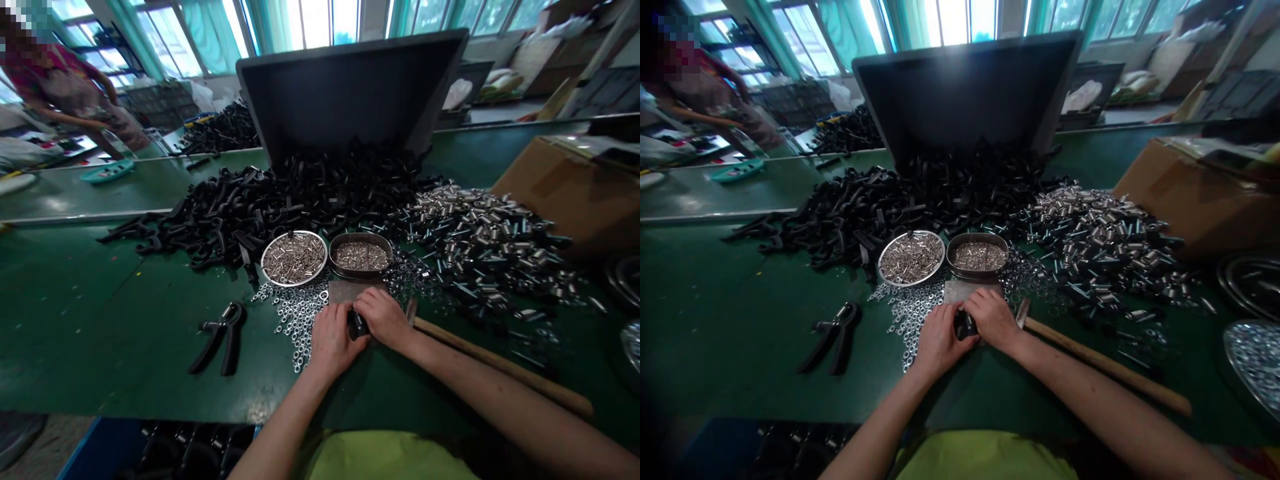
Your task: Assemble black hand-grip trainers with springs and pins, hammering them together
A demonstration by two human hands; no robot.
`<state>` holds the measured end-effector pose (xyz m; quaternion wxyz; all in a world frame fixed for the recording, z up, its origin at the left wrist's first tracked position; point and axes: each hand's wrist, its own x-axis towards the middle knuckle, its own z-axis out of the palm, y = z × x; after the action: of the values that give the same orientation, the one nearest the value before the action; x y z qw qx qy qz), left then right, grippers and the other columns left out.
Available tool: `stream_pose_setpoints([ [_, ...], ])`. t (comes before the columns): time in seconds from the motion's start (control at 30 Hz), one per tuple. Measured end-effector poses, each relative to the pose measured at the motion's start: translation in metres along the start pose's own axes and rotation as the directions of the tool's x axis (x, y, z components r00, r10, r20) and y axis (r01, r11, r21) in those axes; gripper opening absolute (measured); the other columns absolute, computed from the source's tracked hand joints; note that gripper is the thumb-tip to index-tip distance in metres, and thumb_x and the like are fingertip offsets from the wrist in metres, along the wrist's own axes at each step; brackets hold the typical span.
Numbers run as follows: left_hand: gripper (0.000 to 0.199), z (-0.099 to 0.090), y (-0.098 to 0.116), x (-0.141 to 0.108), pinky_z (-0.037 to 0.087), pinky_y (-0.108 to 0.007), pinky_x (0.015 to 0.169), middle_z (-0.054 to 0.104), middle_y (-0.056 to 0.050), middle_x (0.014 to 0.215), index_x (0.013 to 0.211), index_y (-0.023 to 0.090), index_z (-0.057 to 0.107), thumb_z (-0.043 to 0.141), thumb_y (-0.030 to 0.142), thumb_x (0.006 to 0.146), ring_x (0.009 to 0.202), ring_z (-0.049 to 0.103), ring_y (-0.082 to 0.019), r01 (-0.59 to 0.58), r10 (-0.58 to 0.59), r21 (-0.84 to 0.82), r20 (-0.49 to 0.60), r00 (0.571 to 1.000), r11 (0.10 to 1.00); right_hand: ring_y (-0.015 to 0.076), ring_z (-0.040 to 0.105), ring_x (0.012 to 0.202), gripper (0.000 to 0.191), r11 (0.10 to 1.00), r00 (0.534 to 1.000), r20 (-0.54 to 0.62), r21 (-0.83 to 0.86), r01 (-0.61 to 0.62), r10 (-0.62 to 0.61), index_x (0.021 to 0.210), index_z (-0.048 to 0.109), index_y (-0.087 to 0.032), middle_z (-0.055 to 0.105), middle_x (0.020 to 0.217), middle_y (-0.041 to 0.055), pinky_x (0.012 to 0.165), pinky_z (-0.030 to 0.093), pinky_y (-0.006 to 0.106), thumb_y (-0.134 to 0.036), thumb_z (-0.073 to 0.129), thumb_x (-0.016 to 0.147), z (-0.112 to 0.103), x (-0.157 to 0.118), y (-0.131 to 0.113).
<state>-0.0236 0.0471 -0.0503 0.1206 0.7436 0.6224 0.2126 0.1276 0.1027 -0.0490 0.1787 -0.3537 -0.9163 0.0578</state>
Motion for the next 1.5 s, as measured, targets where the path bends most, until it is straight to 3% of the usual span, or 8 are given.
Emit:
stream_pose_setpoints([
  [0.37, 0.058, -0.002, 0.004, -0.002, 0.043, -0.041, 0.085, 0.056, -0.009, 0.103, 0.128, 0.019, 0.046, 0.061, 0.043, 0.077, 0.096, 0.051, -0.026, -0.107, 0.101, 0.108, 0.058, 0.993, 0.988, 0.0213, 0.051, 0.095, 0.024, 0.889, 0.900, -0.083, -0.143, -0.436, 0.428, 0.094, 0.068, -0.015, 0.067, 0.097, 0.0094, 0.084, 0.039, 0.032, -0.021, 0.046, 0.089, -0.053, 0.031, 0.105],
  [0.67, 0.059, 0.000, 0.005, -0.001, 0.042, -0.042, 0.088, 0.057, -0.009, 0.107, 0.127, 0.018, 0.046, 0.064, 0.042, 0.075, 0.100, 0.050, -0.026, -0.080, 0.076, 0.074, 0.053, 0.996, 0.994, 0.0291, 0.051, 0.097, 0.014, 0.890, 0.901, 0.172, -0.309, -0.336, 0.399, 0.068, 0.070, -0.016, 0.069, 0.081, 0.0148, 0.079, 0.036, 0.039, -0.008, 0.059, 0.072, -0.032, 0.093, 0.110],
  [0.9, 0.057, 0.001, 0.001, 0.005, 0.043, -0.043, 0.091, 0.060, -0.009, 0.104, 0.117, 0.017, 0.055, 0.073, 0.035, 0.066, 0.101, 0.053, -0.026, 0.034, -0.036, -0.251, -0.004, 0.999, 0.967, 0.0265, 0.054, 0.097, 0.017, 0.887, 0.889, 0.131, -0.223, -0.404, 0.438, 0.078, 0.071, -0.016, 0.069, 0.083, 0.0145, 0.082, 0.037, 0.036, -0.015, 0.054, 0.080, -0.037, 0.086, 0.103],
  [1.0, 0.056, -0.008, 0.001, 0.010, 0.042, -0.041, 0.094, 0.062, -0.008, 0.104, 0.114, 0.018, 0.057, 0.075, 0.037, 0.064, 0.101, 0.056, -0.024, 0.293, -0.320, -0.642, 0.079, 0.944, 0.708, 0.0224, 0.058, 0.091, 0.020, 0.883, 0.883, 0.060, -0.103, -0.457, 0.465, 0.090, 0.068, -0.016, 0.068, 0.088, 0.0109, 0.079, 0.040, 0.033, -0.021, 0.050, 0.084, -0.043, 0.075, 0.094],
  [1.13, 0.040, -0.026, 0.003, 0.013, 0.053, -0.034, 0.078, 0.064, -0.006, 0.086, 0.101, 0.014, 0.058, 0.063, 0.045, 0.076, 0.075, 0.062, -0.016, 0.500, -0.434, -0.845, 0.530, 0.729, -0.191, 0.0155, 0.062, 0.079, 0.022, 0.868, 0.900, 0.066, 0.243, -0.434, 0.431, 0.093, 0.064, -0.017, 0.068, 0.089, 0.0039, 0.070, 0.046, 0.027, -0.033, 0.051, 0.085, -0.047, 0.049, 0.064],
  [1.2, 0.035, -0.034, 0.006, 0.013, 0.055, -0.032, 0.070, 0.063, -0.006, 0.078, 0.093, 0.012, 0.057, 0.057, 0.045, 0.081, 0.065, 0.062, -0.014, 0.462, -0.345, -0.742, 0.648, 0.679, -0.486, 0.0154, 0.062, 0.076, 0.021, 0.731, 0.910, 0.090, 0.565, -0.382, 0.406, 0.087, 0.064, -0.018, 0.068, 0.084, 0.0025, 0.069, 0.047, 0.028, -0.036, 0.057, 0.081, -0.046, 0.033, 0.043],
  [1.3, 0.031, -0.043, 0.013, 0.011, 0.057, -0.033, 0.066, 0.062, -0.006, 0.073, 0.091, 0.012, 0.056, 0.054, 0.042, 0.084, 0.063, 0.063, -0.015, 0.405, -0.259, -0.657, 0.676, 0.690, -0.635, 0.0164, 0.061, 0.074, 0.016, 0.536, 0.919, 0.096, 0.787, -0.306, 0.384, 0.076, 0.065, -0.018, 0.066, 0.076, 0.0017, 0.069, 0.046, 0.030, -0.034, 0.065, 0.073, -0.043, 0.015, 0.015],
  [1.5, 0.031, -0.045, 0.022, 0.006, 0.057, -0.036, 0.070, 0.061, -0.004, 0.072, 0.092, 0.012, 0.058, 0.051, 0.042, 0.086, 0.062, 0.063, -0.015, 0.402, -0.223, -0.638, 0.674, 0.704, -0.657, 0.0167, 0.059, 0.074, 0.010, 0.621, 0.934, -0.016, 0.751, -0.225, 0.358, 0.069, 0.066, -0.020, 0.063, 0.074, 0.0023, 0.071, 0.044, 0.031, -0.028, 0.065, 0.074, -0.038, 0.011, -0.005],
])
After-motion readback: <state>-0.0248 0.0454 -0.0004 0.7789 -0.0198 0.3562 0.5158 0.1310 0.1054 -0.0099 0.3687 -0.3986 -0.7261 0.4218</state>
